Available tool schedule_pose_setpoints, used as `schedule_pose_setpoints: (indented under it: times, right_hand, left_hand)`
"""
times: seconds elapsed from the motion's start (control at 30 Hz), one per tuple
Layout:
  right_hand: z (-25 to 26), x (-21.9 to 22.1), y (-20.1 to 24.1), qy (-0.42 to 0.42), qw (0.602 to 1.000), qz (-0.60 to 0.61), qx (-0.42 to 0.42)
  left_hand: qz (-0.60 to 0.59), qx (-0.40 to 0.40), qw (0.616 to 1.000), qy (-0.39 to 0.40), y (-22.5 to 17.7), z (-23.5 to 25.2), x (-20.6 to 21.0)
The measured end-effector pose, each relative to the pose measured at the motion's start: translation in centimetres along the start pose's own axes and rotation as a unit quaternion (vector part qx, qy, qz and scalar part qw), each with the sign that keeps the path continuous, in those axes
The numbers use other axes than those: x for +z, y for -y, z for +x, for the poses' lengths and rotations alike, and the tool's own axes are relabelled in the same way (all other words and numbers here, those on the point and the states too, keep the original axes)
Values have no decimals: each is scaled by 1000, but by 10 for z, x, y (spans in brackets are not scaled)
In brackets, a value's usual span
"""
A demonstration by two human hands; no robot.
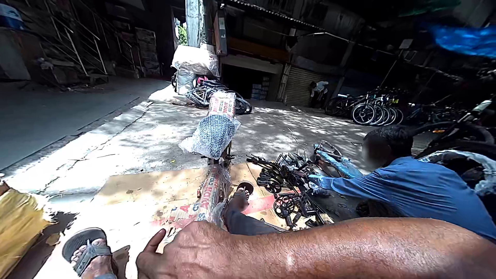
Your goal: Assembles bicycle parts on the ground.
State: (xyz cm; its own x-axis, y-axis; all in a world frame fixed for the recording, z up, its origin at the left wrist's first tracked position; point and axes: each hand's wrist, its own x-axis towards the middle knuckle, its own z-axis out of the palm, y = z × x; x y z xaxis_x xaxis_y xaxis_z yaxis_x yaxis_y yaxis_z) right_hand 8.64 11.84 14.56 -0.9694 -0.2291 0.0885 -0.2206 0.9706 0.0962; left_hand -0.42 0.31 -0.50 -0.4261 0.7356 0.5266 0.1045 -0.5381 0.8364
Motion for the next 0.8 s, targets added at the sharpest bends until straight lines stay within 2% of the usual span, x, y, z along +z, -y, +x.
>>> schedule_pose_setpoints:
  times: [0.03, 0.1, 0.17, 0.23, 0.27, 0.3, 0.37, 0.4, 0.43, 0.5, 0.53, 0.57, 0.6, 0.63, 0.67, 0.7, 0.73, 0.77, 0.8]
  right_hand:
    - [1, -8, 5, 42, 999, -2, 33]
    - [-3, -18, 5, 67, 997, -25, 1]
    - [-10, -13, -8, 17, 990, -84, -110]
    - [-11, -2, -19, -40, 982, -68, -173]
    - [-10, 3, -19, -60, 985, -36, -159]
    - [-9, 3, -14, -52, 993, -6, -106]
    - [-5, -13, 7, 46, 997, 32, 57]
    - [-1, -20, 12, 95, 989, 46, 108]
    - [1, -21, 13, 110, 985, 54, 122]
    - [-4, -10, 3, 41, 998, 6, 37]
    - [-7, -6, -4, 1, 999, -34, -35]
    - [-10, -3, -11, -33, 991, -74, -105]
    - [-10, 1, -17, -61, 981, -98, -154]
    - [-9, 6, -20, -83, 978, -91, -168]
    - [-9, 8, -18, -83, 985, -57, -142]
    - [-8, 6, -11, -64, 995, -21, -79]
    - [-6, -2, 0, -10, 1000, 4, 9]
    - [-2, -17, 11, 68, 994, 29, 87]
    - [3, -25, 15, 120, 984, 43, 125]
  left_hand:
    - [-4, 6, 1000, -3, -2, 4, 2]
    - [-6, 9, 998, -62, -13, 14, 18]
    - [-16, 0, 997, -82, -31, 19, 32]
    - [-16, -4, 997, -74, -26, 14, 29]
    - [-4, -11, 998, -56, -22, 10, 24]
    - [1, -19, 999, -42, -15, 4, 17]
    - [14, -33, 997, -72, -20, 10, 23]
    - [14, -34, 996, -84, -21, 12, 25]
    - [12, -29, 997, -70, -18, 10, 20]
    - [7, -16, 1000, -15, -10, 4, 7]
    - [2, -16, 1000, -23, -17, 8, 12]
    - [-2, -23, 997, -67, -29, 14, 26]
    - [-14, -23, 996, -90, -34, 17, 33]
    - [-10, -27, 996, -87, -35, 18, 34]
    - [-9, -25, 997, -66, -31, 15, 30]
    - [-15, -27, 999, -45, -24, 11, 22]
    - [-14, -41, 998, -45, -25, 13, 21]
    - [-9, -54, 995, -89, -33, 18, 30]
    - [-4, -58, 992, -109, -34, 20, 34]
